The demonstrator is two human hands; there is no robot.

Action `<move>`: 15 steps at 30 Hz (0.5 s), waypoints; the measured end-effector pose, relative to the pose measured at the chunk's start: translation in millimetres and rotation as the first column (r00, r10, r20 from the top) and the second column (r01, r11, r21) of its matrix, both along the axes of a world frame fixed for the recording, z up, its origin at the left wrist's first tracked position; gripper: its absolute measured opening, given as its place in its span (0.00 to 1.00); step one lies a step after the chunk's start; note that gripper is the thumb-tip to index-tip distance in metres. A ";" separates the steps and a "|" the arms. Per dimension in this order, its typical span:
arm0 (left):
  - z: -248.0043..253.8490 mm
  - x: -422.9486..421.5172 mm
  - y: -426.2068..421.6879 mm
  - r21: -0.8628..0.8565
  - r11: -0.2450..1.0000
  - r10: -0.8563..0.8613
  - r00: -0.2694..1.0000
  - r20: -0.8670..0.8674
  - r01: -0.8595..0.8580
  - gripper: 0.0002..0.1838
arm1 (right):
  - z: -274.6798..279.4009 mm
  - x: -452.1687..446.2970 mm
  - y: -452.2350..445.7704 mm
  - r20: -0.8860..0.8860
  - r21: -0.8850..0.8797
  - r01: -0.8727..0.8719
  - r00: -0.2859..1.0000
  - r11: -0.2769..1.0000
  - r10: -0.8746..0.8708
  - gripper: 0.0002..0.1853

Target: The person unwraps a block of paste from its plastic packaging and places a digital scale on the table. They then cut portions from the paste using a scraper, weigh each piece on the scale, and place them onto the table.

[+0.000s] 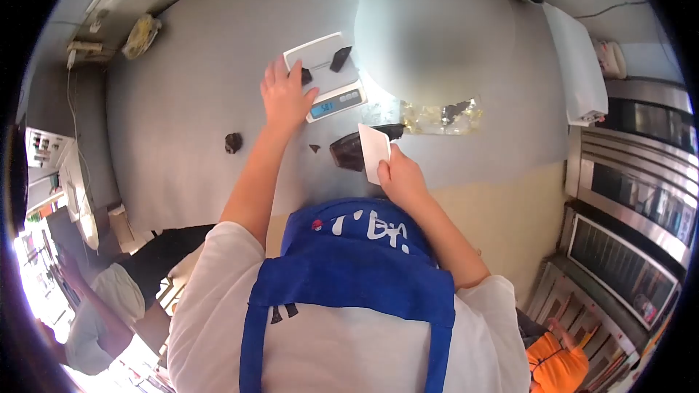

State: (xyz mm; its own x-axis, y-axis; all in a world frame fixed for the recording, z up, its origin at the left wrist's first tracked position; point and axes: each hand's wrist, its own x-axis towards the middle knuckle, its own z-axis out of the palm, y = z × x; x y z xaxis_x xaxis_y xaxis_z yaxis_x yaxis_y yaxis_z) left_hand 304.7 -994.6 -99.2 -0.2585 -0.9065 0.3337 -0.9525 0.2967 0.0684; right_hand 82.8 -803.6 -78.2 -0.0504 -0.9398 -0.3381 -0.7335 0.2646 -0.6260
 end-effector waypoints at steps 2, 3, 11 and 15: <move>-12.8 -32.9 -20.7 -0.052 0.987 -0.160 0.979 -0.128 0.155 0.32 | 2.6 -3.8 5.3 -0.007 0.001 0.018 1.000 1.000 -0.018 0.15; -21.1 -43.9 -32.0 -0.123 0.951 -0.305 0.923 -0.236 0.283 0.30 | 3.3 -3.4 5.5 -0.006 -0.003 0.021 1.000 1.000 -0.021 0.15; -8.0 -29.6 -15.4 0.177 0.855 -0.364 0.806 -0.466 0.488 0.29 | 16.1 12.3 6.2 0.056 -0.072 0.009 0.998 0.997 -0.005 0.14; 2.1 41.2 84.6 0.405 0.825 -0.161 0.851 -0.500 0.394 0.30 | 1.3 24.5 11.7 0.052 -0.101 -0.081 0.995 0.992 0.087 0.15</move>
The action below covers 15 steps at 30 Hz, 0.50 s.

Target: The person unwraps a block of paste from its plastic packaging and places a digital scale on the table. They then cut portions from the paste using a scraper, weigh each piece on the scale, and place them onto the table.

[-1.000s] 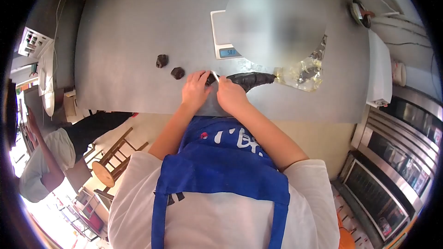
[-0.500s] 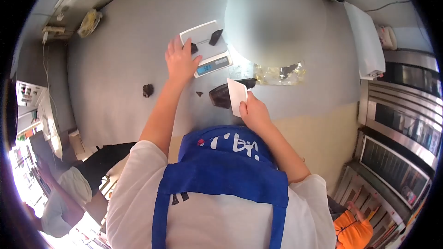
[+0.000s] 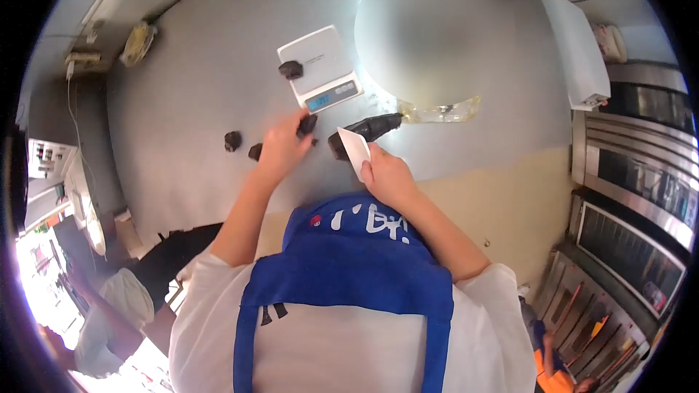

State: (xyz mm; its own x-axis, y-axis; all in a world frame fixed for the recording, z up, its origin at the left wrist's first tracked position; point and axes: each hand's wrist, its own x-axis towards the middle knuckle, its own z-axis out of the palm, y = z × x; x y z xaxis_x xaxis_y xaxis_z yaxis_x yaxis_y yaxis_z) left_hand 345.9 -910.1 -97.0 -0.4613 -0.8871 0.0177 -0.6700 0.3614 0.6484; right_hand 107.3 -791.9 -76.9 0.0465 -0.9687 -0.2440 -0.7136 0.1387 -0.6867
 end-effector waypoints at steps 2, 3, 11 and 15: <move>-20.6 23.7 43.4 0.142 0.987 0.072 0.997 0.032 -0.076 0.30 | 5.4 14.7 -4.0 0.004 -0.003 -0.102 0.995 0.995 0.102 0.14; -32.7 29.6 60.6 0.114 0.989 0.093 0.995 0.025 -0.095 0.29 | 6.2 23.7 -7.7 -0.004 -0.019 -0.181 0.983 0.983 0.181 0.14; -67.1 33.6 97.3 0.097 0.964 0.251 0.968 -0.020 -0.248 0.30 | -21.5 67.6 -14.2 -0.205 0.016 -0.420 0.887 0.907 0.415 0.12; -58.0 33.7 101.8 0.032 0.967 0.256 0.966 -0.041 -0.254 0.27 | -5.5 70.5 -18.7 -0.272 -0.010 -0.402 0.882 0.916 0.384 0.12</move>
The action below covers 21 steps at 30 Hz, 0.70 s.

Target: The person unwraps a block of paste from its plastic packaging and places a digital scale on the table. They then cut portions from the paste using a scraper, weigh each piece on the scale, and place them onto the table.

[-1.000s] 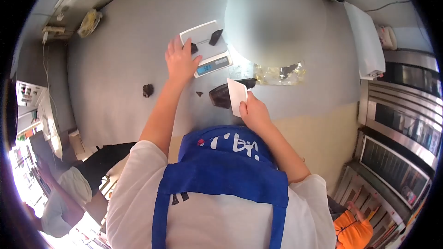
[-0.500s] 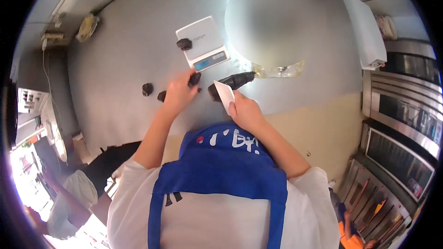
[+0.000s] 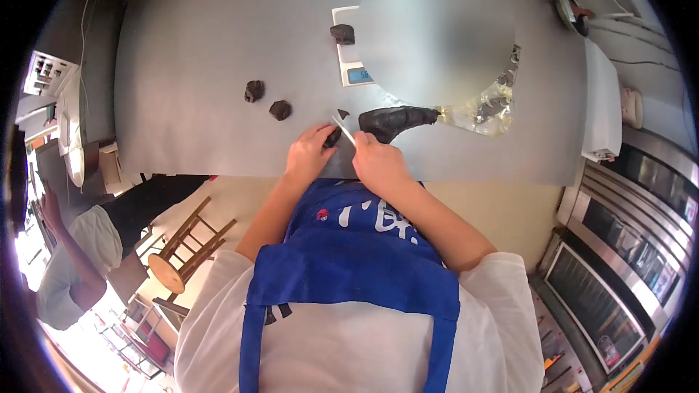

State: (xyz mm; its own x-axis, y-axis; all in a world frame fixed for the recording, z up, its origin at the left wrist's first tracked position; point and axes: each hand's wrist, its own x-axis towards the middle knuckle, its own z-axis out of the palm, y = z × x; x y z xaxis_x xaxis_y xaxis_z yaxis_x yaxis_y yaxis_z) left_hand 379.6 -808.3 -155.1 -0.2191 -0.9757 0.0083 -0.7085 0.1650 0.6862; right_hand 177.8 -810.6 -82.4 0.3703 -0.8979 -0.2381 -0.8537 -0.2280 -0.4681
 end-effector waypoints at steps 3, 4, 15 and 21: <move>-3.5 -1.0 -0.6 -0.016 1.000 0.020 1.000 0.013 -0.020 0.25 | 12.9 0.6 -0.3 0.011 0.016 -0.054 0.998 0.998 0.054 0.10; -5.3 -0.6 0.4 0.005 1.000 0.015 1.000 0.016 -0.015 0.25 | 9.1 1.5 1.6 0.013 0.022 -0.050 0.999 0.999 0.049 0.10; -5.0 -3.1 -4.4 0.053 0.998 0.031 0.999 0.009 -0.031 0.24 | -33.9 17.8 -1.5 -0.053 -0.003 -0.075 0.996 0.997 0.074 0.09; -4.1 10.5 -10.5 0.435 0.886 0.300 0.915 -0.270 -0.162 0.23 | -34.1 -6.3 -6.6 0.057 0.128 0.045 0.997 0.991 -0.052 0.11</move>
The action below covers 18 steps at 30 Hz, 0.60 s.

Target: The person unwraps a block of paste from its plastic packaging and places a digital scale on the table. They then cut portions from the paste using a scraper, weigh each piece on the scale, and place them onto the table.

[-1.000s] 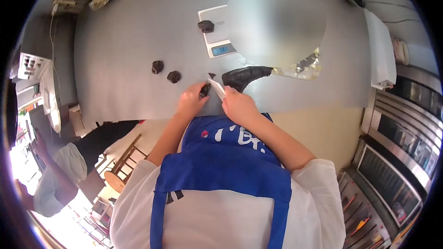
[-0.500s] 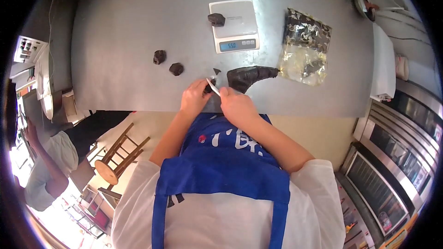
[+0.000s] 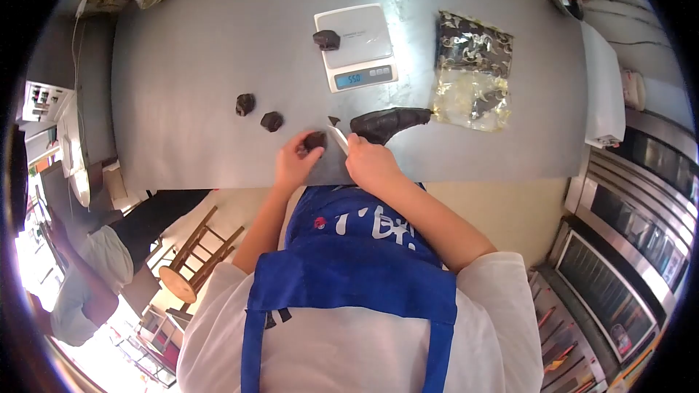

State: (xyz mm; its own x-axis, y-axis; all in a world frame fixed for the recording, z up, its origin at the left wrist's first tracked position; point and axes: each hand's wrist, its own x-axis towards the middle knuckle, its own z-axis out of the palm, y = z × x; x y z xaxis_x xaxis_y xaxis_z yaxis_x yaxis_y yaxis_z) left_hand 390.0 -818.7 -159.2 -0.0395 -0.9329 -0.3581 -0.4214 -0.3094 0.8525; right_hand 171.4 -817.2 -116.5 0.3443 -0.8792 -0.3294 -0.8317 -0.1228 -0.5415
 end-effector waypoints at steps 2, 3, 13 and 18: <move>-1.6 7.3 -4.8 0.228 0.952 0.257 0.936 -0.240 -0.203 0.25 | 6.2 -8.0 0.5 0.030 -0.016 0.014 0.999 1.000 -0.014 0.11; 12.2 2.0 -15.7 0.226 0.955 0.244 0.939 -0.241 -0.190 0.25 | 11.1 -11.4 2.0 0.062 -0.025 0.018 0.998 1.000 -0.017 0.11; 48.7 -95.5 -198.8 -0.515 0.731 -0.176 0.853 0.492 0.448 0.30 | 50.7 -43.3 10.2 0.061 -0.011 0.065 0.996 0.998 -0.064 0.11; 10.7 -57.4 -210.3 -0.418 0.802 -0.124 0.802 0.584 0.428 0.27 | 54.0 -52.9 10.1 0.034 -0.031 0.214 0.976 0.976 -0.213 0.13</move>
